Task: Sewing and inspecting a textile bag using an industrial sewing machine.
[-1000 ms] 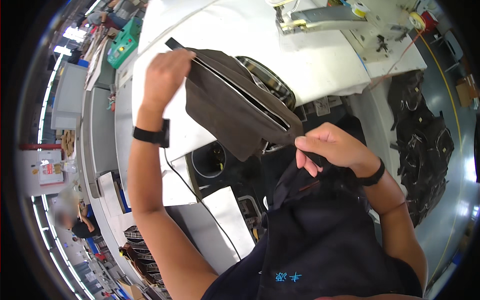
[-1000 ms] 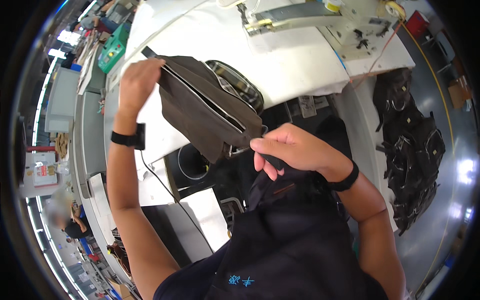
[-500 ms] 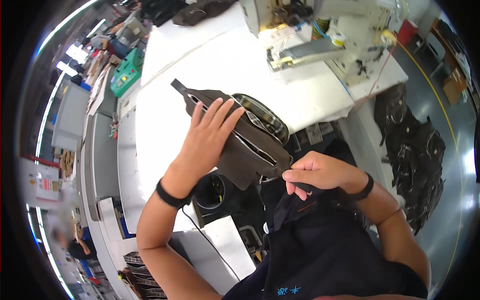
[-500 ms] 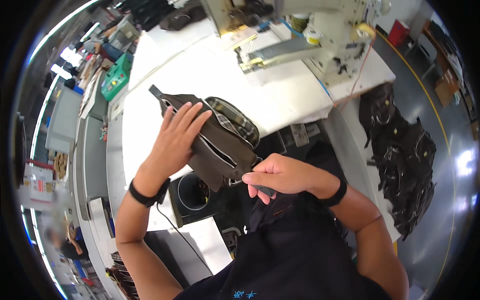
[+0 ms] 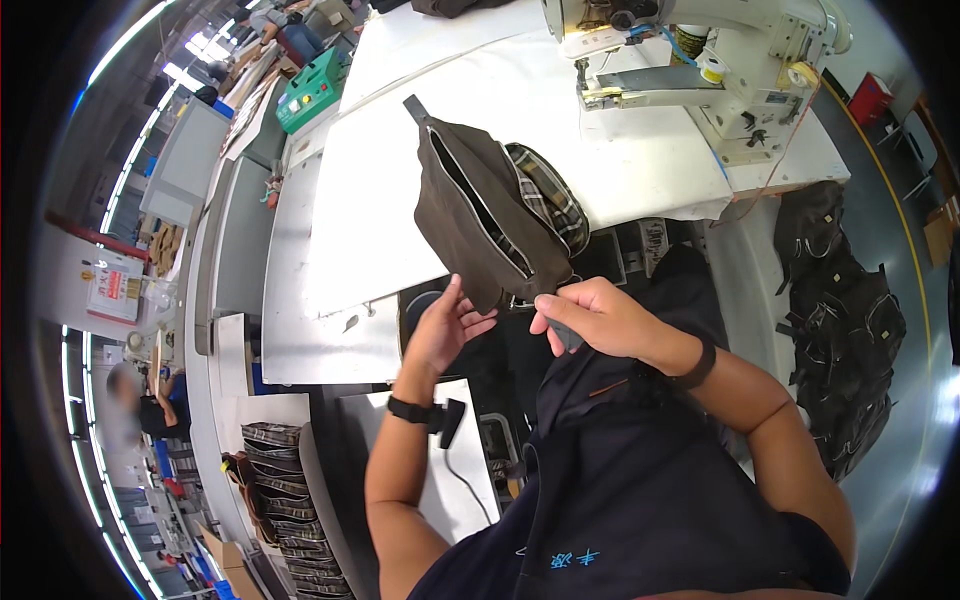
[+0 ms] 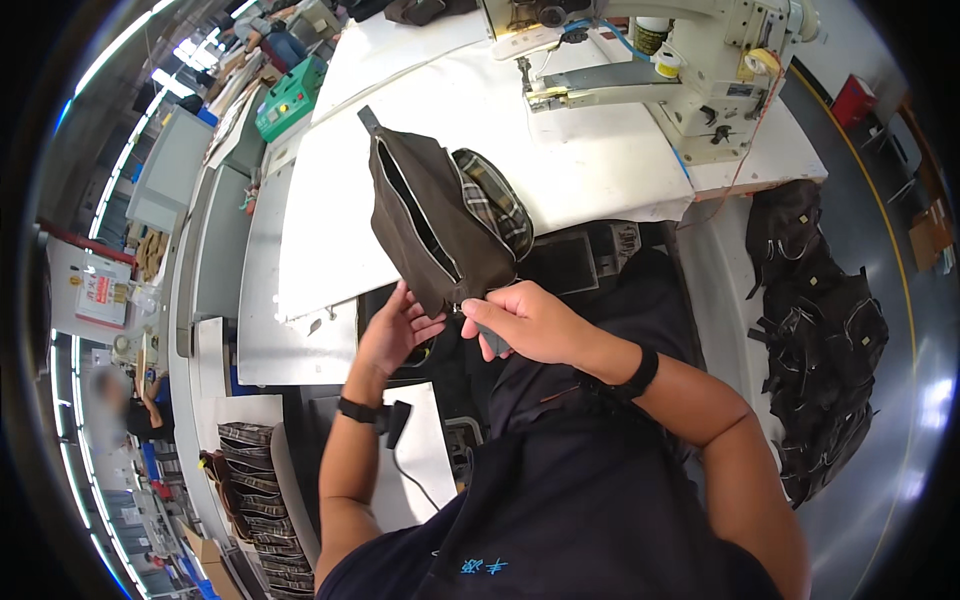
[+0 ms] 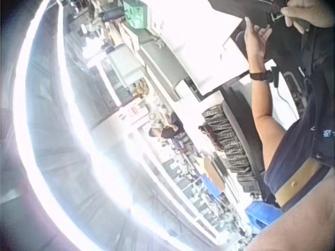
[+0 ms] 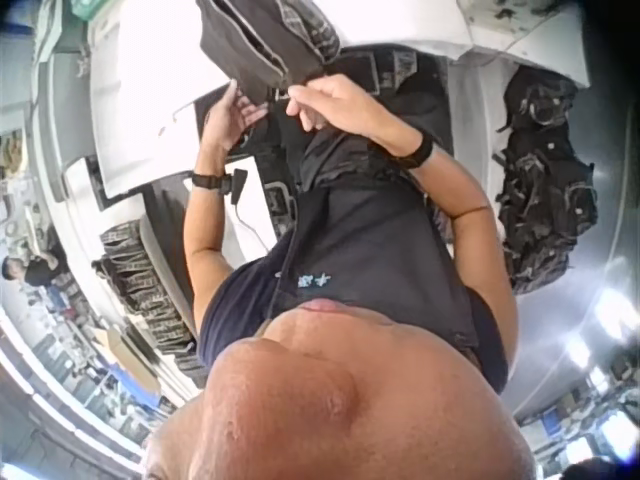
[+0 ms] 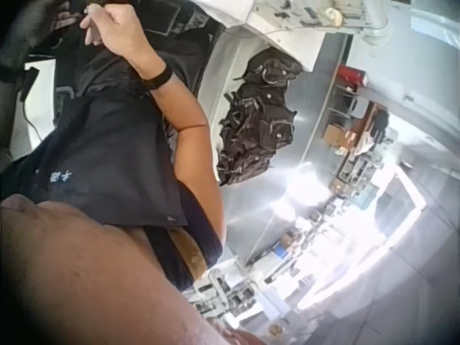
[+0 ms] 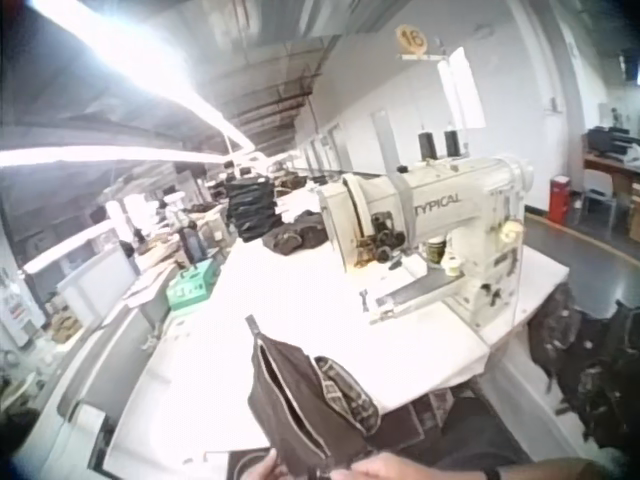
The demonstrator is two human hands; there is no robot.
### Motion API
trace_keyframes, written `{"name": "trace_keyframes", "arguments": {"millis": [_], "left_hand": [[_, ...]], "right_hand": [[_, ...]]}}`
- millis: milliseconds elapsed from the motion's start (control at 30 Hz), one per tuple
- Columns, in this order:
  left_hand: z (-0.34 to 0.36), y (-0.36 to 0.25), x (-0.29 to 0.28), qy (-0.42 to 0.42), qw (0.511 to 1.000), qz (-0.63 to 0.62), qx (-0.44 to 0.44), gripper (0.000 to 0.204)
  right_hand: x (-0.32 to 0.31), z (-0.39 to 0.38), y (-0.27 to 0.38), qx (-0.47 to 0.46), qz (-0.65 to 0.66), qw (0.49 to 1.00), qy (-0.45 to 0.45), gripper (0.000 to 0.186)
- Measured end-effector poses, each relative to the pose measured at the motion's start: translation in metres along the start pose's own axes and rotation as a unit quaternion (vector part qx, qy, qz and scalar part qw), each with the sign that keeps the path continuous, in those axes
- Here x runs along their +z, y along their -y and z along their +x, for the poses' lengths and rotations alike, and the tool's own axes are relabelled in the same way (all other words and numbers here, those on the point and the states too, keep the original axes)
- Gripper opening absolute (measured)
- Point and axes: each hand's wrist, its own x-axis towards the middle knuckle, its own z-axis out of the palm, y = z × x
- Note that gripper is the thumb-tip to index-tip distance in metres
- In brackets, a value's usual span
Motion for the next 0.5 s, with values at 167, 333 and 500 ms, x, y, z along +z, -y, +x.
{"name": "trace_keyframes", "arguments": {"millis": [167, 333, 500], "left_hand": [[0.003, -0.006, 0.008, -0.106, 0.982, -0.078, 0.132, 0.025], [-0.041, -0.054, 0.031, -0.073, 0.978, -0.067, 0.184, 0.036], [-0.06, -0.095, 0.079, -0.089, 0.97, 0.061, 0.219, 0.034]], "right_hand": [[-0.027, -0.002, -0.022, 0.042, 0.174, 0.983, 0.032, 0.083], [-0.049, 0.0, -0.07, 0.242, 0.232, 0.941, -0.052, 0.094], [-0.051, 0.036, -0.102, 0.115, 0.372, 0.921, -0.007, 0.068]]}}
